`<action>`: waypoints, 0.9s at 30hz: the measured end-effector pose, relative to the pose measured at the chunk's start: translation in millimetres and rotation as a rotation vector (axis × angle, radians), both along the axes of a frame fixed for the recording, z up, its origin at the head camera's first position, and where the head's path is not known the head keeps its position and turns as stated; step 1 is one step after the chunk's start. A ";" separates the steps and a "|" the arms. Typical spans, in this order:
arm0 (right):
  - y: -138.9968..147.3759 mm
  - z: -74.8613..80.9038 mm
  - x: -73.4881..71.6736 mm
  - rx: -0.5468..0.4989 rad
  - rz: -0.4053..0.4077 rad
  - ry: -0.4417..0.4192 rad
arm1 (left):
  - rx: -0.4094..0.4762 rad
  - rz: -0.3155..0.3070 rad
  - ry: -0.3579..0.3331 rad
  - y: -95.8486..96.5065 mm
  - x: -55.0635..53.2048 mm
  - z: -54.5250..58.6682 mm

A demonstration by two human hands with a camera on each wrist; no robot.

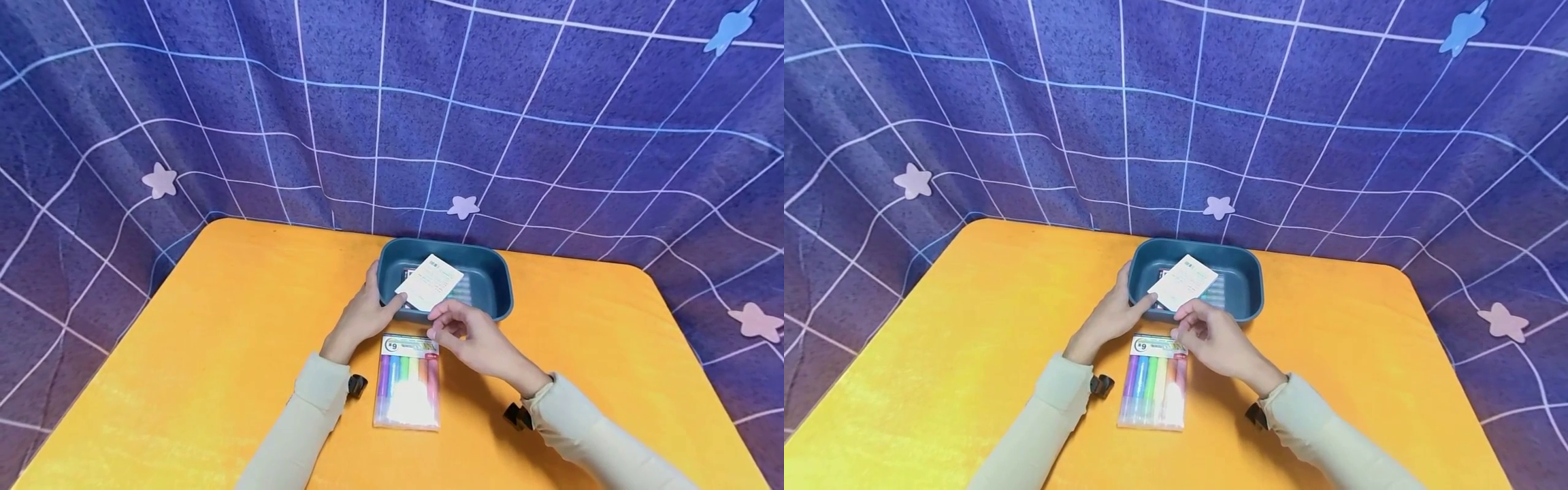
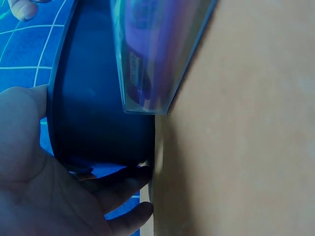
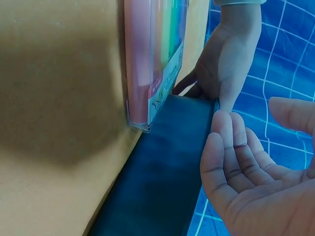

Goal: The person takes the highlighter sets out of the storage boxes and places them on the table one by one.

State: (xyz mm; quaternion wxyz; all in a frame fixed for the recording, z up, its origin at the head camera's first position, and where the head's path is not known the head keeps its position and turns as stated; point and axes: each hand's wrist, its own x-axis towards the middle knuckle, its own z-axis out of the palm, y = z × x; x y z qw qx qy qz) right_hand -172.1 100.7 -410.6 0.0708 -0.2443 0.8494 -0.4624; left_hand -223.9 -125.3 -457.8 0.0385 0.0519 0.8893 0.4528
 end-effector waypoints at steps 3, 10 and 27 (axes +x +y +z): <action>-0.2 1.9 -0.4 0.002 -0.005 0.000 | -0.002 -0.002 0.001 0.8 -0.8 0.4; 1.7 3.5 -3.4 -0.004 -0.016 -0.002 | -0.014 -0.004 0.004 1.5 0.2 2.9; 3.6 9.1 -12.5 -0.017 -0.035 0.037 | 0.003 -0.020 0.017 2.8 -0.5 2.7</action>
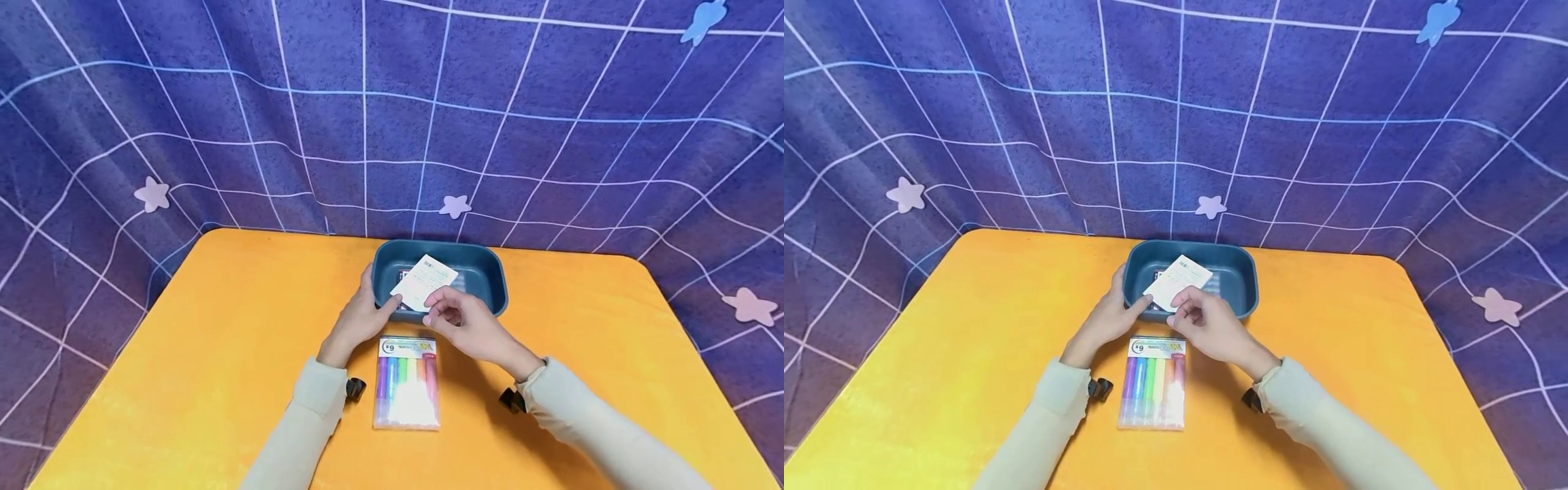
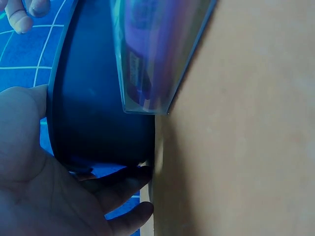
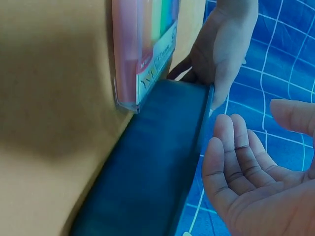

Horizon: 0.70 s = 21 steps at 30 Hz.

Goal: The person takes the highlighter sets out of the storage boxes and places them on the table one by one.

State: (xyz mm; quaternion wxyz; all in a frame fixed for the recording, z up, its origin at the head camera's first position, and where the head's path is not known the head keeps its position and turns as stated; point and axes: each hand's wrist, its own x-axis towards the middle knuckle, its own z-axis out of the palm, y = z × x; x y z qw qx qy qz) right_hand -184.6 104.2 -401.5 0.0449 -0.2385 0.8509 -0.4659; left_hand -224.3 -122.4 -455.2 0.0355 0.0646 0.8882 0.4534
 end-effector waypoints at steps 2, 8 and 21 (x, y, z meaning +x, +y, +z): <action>-1.4 -1.3 -1.6 0.000 0.005 0.002 | 0.010 0.000 0.009 -1.0 -0.4 -2.4; 0.2 -0.6 -6.4 0.007 -0.024 0.019 | -0.005 -0.005 0.005 0.2 -1.5 -0.5; -1.6 -4.0 -15.2 -0.010 -0.063 0.024 | -0.032 -0.002 -0.023 -4.2 0.2 -0.3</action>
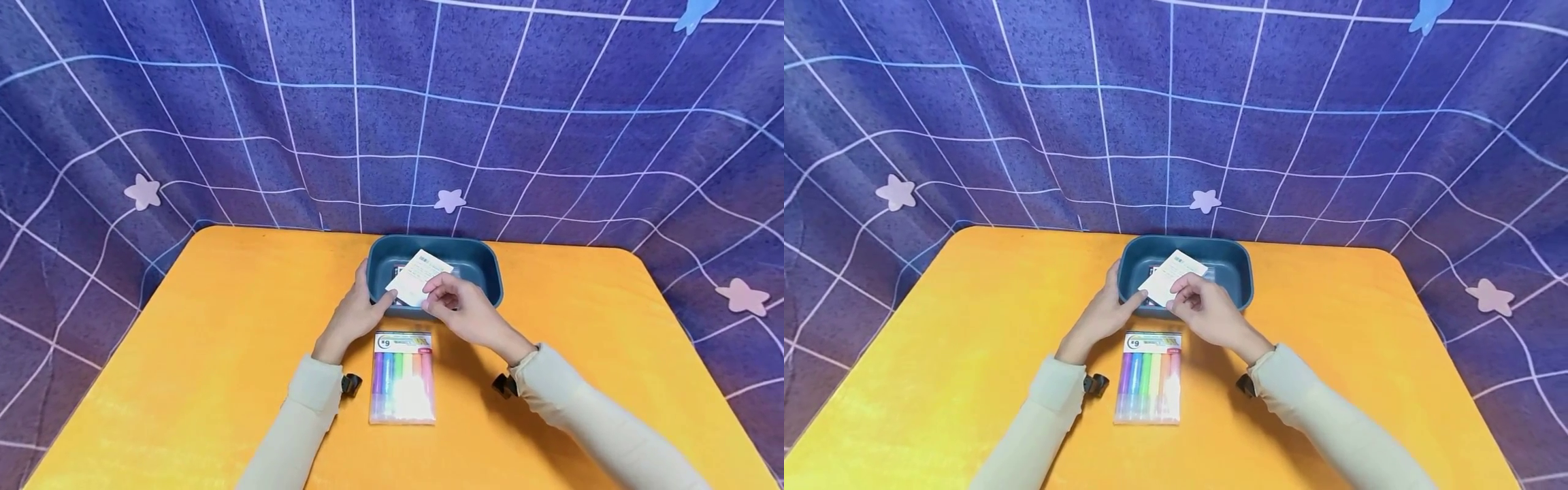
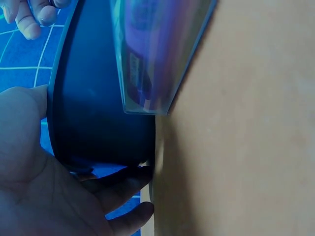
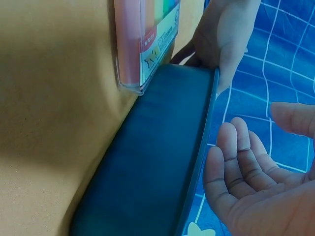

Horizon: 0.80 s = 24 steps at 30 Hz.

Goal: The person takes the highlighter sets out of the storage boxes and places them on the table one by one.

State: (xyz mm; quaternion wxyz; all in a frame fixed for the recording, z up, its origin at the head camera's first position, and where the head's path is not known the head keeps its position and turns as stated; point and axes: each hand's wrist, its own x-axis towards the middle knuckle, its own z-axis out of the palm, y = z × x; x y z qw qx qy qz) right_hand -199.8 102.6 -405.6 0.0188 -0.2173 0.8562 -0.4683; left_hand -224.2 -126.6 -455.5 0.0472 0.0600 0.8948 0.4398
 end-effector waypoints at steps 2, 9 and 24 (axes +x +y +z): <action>-0.6 0.2 -0.5 0.002 -0.007 -0.007 | -0.001 -0.001 0.003 -0.5 0.6 0.6; 2.6 1.3 -4.7 0.014 -0.029 -0.008 | 0.025 -0.011 0.000 4.3 -0.8 -1.3; 11.8 17.6 -27.3 0.060 -0.060 -0.020 | -0.011 0.001 -0.005 4.7 0.3 -4.1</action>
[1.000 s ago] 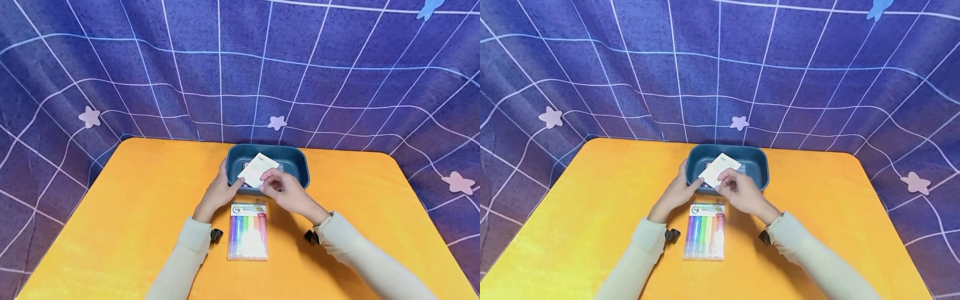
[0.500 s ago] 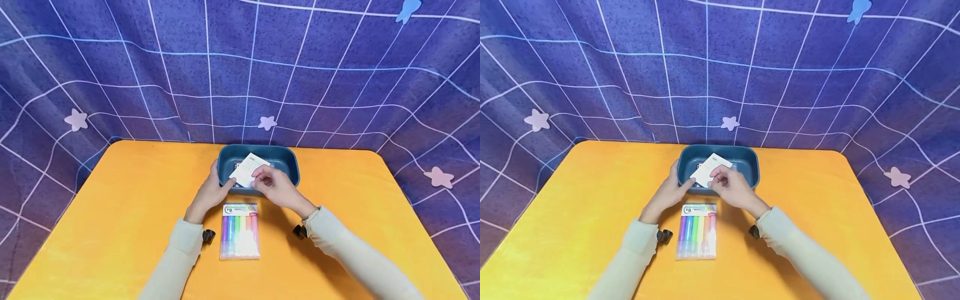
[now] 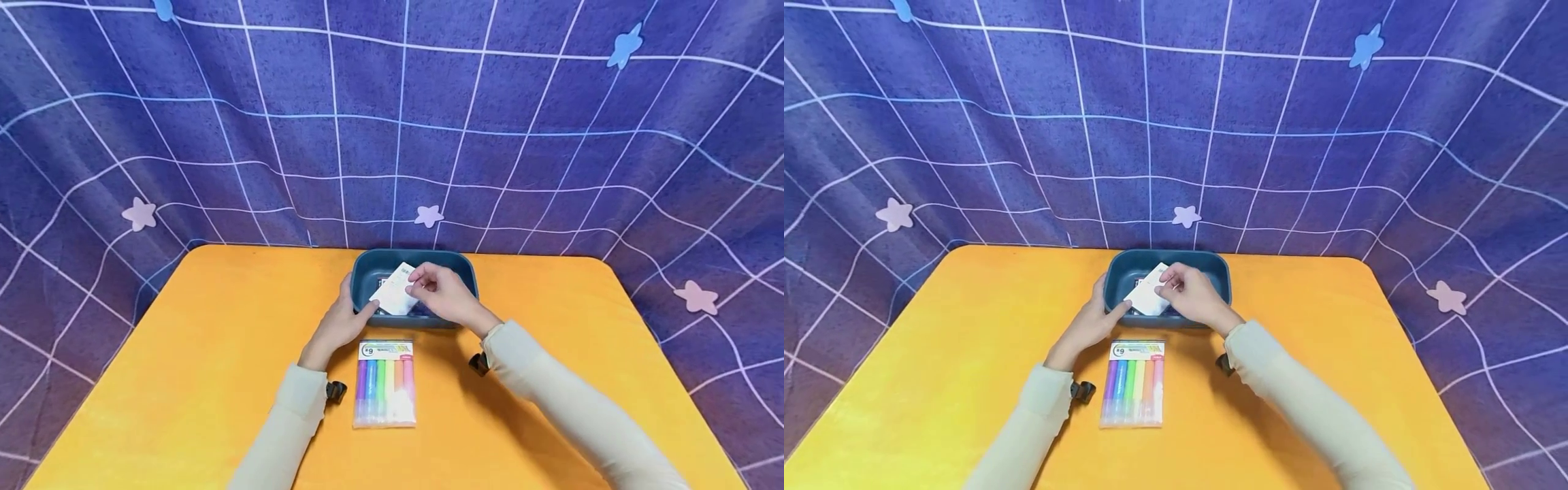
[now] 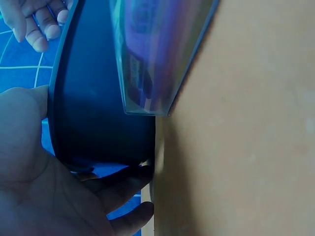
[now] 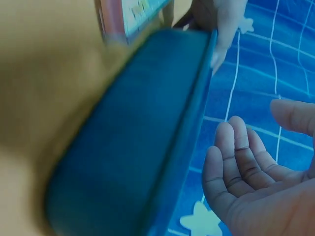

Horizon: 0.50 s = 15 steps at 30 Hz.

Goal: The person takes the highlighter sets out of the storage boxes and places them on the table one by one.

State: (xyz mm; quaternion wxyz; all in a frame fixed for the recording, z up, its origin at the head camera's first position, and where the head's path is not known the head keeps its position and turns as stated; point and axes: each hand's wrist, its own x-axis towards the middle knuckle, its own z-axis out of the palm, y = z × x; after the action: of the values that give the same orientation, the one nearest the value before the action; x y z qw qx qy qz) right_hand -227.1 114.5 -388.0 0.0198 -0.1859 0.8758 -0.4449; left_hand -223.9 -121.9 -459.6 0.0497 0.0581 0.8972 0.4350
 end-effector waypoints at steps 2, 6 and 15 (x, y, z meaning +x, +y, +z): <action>0.7 3.4 -5.7 0.013 -0.007 -0.003 | -0.005 0.012 -0.003 -2.5 -0.4 -1.6; 4.3 11.5 -17.2 0.050 -0.022 -0.019 | 0.002 0.004 0.004 -3.4 -1.7 -1.5; 12.4 19.7 -42.8 -0.017 0.035 -0.186 | 0.004 0.002 0.017 -0.5 -1.8 -0.9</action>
State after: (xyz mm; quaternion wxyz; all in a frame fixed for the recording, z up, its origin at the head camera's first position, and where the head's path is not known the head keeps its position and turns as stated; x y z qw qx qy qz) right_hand -269.9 126.9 -368.2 0.1074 -0.1594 0.8629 -0.4675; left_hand -225.7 -122.4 -460.5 0.0413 0.0609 0.8969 0.4362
